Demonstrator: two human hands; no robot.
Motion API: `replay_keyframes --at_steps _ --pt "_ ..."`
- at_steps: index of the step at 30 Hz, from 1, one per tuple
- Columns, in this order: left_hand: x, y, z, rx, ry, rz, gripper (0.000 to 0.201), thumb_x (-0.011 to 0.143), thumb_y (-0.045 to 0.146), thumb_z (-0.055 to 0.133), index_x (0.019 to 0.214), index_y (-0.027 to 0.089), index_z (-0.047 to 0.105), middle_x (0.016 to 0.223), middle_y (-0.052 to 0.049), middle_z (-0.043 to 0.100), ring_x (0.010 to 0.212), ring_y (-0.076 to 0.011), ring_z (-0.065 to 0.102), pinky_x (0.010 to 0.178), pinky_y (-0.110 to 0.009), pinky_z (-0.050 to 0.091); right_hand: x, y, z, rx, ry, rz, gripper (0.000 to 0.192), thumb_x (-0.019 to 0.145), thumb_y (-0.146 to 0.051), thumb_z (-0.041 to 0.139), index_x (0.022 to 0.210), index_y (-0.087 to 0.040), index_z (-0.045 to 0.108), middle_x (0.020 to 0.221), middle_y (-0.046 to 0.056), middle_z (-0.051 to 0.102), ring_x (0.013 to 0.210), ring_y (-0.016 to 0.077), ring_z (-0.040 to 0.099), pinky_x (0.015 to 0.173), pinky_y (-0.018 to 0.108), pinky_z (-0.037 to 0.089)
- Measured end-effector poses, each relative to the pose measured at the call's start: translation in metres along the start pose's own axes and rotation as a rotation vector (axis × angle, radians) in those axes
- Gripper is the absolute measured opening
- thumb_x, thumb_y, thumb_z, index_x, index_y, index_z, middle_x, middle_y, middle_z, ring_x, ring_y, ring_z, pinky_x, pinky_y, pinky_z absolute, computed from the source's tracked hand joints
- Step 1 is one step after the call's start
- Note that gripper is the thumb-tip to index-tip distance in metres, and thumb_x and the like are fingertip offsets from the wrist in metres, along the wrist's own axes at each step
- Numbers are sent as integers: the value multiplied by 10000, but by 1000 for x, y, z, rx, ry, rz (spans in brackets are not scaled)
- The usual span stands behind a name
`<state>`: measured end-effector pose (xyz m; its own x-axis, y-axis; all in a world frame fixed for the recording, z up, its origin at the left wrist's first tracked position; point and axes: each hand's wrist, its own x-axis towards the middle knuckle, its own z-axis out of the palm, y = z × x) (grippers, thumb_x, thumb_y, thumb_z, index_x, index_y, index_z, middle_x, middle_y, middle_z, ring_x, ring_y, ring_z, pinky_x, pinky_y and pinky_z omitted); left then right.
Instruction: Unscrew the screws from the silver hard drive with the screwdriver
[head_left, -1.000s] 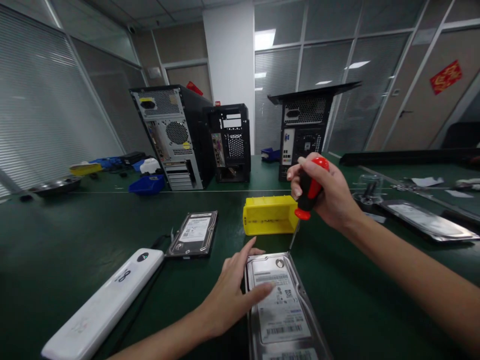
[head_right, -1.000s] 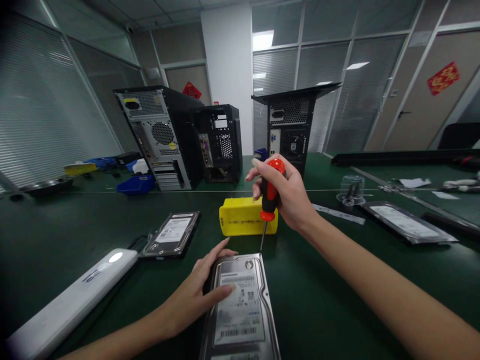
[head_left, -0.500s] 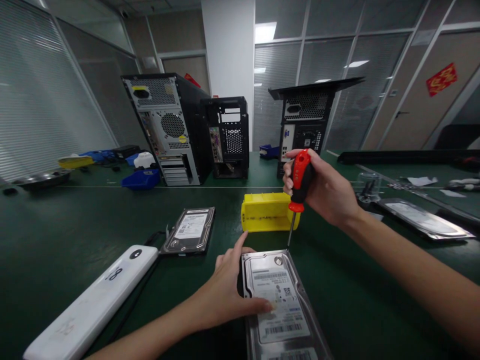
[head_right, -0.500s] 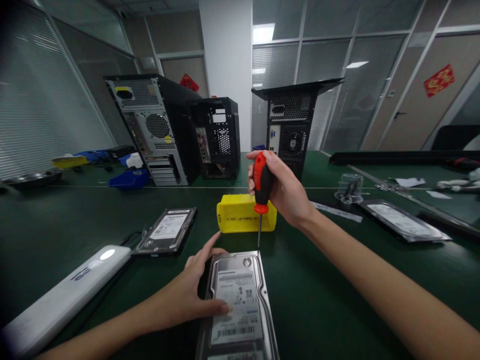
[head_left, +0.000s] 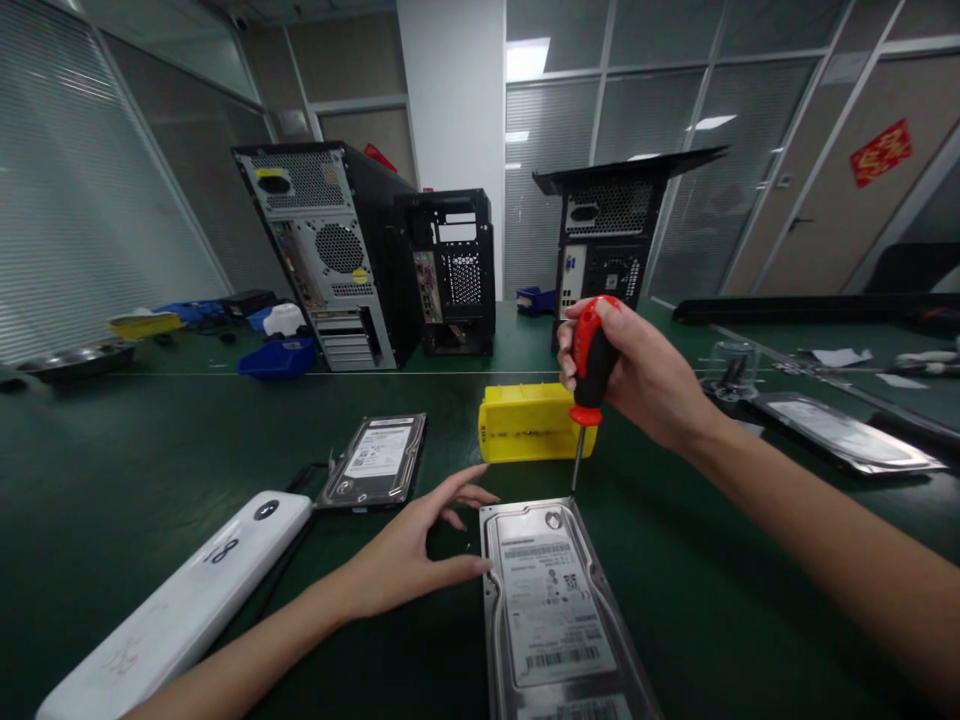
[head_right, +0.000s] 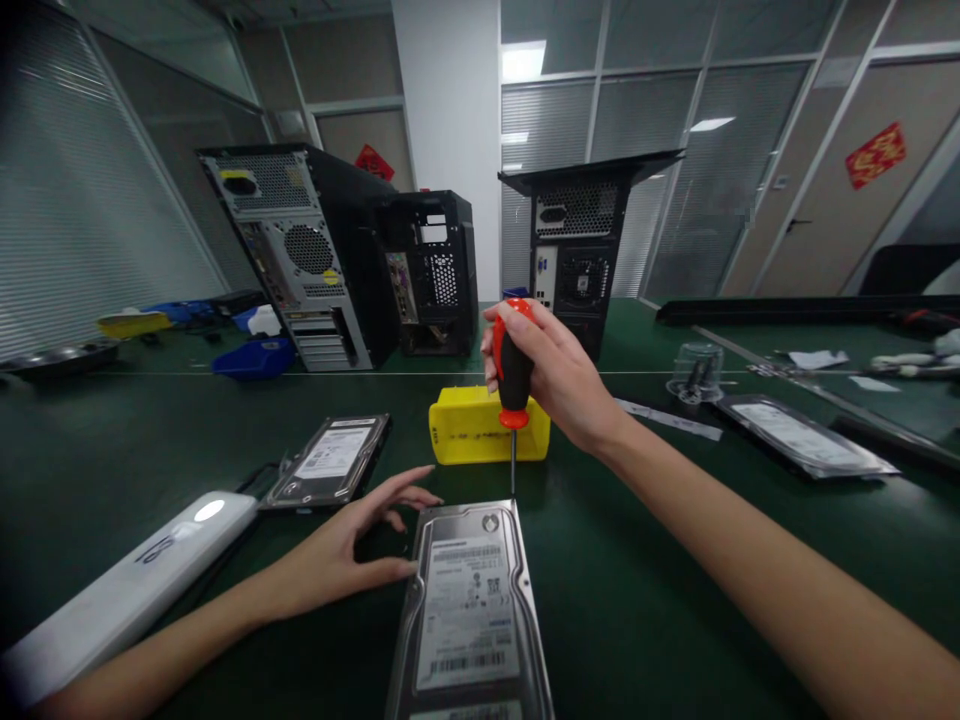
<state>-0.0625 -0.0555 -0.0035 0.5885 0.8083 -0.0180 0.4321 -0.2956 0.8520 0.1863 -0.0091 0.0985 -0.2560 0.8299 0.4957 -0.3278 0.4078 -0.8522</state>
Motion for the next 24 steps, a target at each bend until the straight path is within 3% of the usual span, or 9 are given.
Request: replay_keyframes --at_steps 3,6,8,10,12,15,19,24 --pt "-8 7 0 85 -81 13 1123 594 472 804 1482 308 137 1508 -96 292 1359 -324 298 1103 -519 237 0 0 1 -34 24 -38 230 785 -339 669 851 -221 483 759 -33 609 554 77 551 532 212 468" --pt "-15 10 7 127 -169 32 1395 447 501 850 1489 274 -48 1567 -126 72 1414 -407 89 1108 -617 39 -1 0 1 -29 7 -56 268 779 -293 682 861 -246 431 648 -78 560 469 62 497 470 195 417" --pt "-12 4 21 91 -189 75 1363 481 538 821 1492 259 -50 1569 -123 35 1416 -417 62 1110 -615 62 -1 -1 1 -7 15 -58 246 797 -329 655 867 -255 431 607 -86 517 436 62 449 439 196 381" --pt "-3 -8 40 53 -52 51 1127 619 595 718 1498 265 96 1560 -109 136 1422 -406 32 1116 -597 101 -1 -2 1 6 27 -48 224 828 -436 581 867 -248 465 609 -64 499 444 75 437 440 217 381" --pt "10 -21 62 76 103 -59 906 735 616 599 1474 257 218 1546 -112 198 1421 -402 -46 1109 -608 88 -1 -3 1 13 22 -30 285 845 -517 496 881 -236 521 648 -32 502 481 94 456 469 247 407" --pt "24 -34 82 93 174 -93 857 773 613 540 1471 233 220 1555 -104 167 1418 -396 -89 1122 -601 43 -1 -4 0 30 -5 -17 286 852 -488 484 904 -223 579 736 -2 519 548 109 497 523 265 439" --pt "20 -29 83 43 149 -40 1011 728 597 599 1502 232 62 1554 -102 161 1413 -418 -80 1120 -625 19 -1 -2 1 43 23 -5 254 853 -452 512 885 -213 590 792 6 536 598 111 521 560 262 466" --pt "-1 -3 64 72 62 64 1144 645 545 705 1498 291 -13 1565 -75 119 1415 -422 -54 1120 -635 46 1 1 0 14 79 -60 223 813 -439 589 861 -230 526 753 -12 563 572 112 519 553 268 480"
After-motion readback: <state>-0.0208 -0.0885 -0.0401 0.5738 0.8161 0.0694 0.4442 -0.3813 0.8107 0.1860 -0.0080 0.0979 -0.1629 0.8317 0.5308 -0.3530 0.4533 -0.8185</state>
